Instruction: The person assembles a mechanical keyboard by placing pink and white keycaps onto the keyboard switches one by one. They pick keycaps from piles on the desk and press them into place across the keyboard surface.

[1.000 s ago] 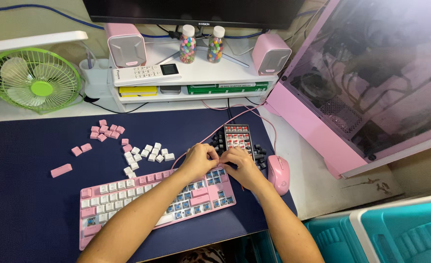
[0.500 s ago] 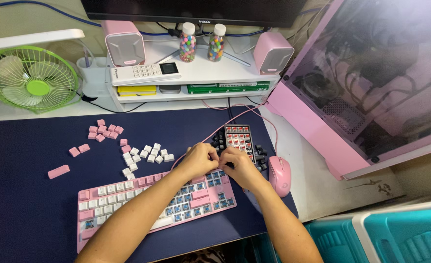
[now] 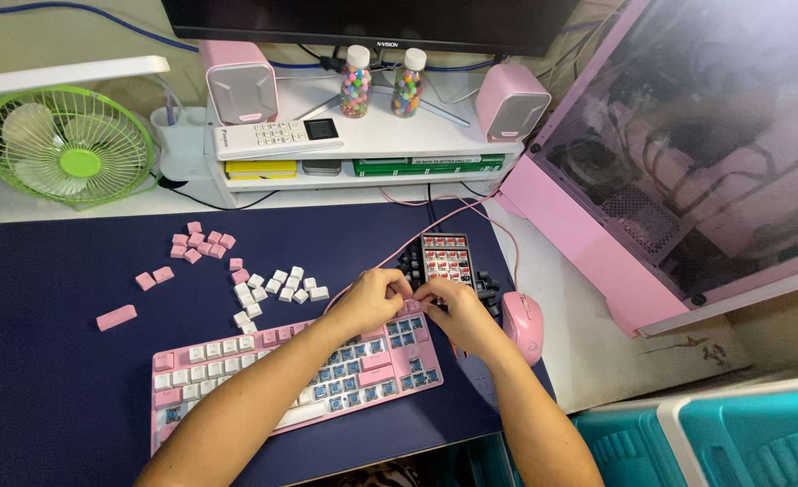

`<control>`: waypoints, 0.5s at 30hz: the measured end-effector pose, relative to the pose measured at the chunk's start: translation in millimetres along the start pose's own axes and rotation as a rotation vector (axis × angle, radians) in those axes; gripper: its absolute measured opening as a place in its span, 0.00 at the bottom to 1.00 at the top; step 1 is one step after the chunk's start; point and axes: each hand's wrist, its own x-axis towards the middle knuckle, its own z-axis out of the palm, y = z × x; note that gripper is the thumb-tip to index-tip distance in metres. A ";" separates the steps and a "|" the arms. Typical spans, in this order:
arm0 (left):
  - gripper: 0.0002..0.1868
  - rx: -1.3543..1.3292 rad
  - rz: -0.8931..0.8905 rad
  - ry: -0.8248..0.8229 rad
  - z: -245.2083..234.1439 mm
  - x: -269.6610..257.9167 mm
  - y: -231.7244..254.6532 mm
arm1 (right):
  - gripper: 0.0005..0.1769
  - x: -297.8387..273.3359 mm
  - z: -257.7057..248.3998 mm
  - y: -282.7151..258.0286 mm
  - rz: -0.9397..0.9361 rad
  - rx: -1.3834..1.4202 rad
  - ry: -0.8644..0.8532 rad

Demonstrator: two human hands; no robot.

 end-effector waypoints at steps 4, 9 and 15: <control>0.10 -0.079 0.097 0.008 4.9 0.6 -8.2 | 0.11 0.0 1.6 -2.4 -0.117 -0.186 0.019; 0.12 -0.109 0.166 0.075 8.0 -0.5 -10.0 | 0.09 4.5 6.7 -9.6 -0.169 -0.321 0.050; 0.15 -0.151 0.176 0.170 -19.0 -25.0 5.0 | 0.04 25.8 22.7 -35.8 -0.189 -0.382 0.068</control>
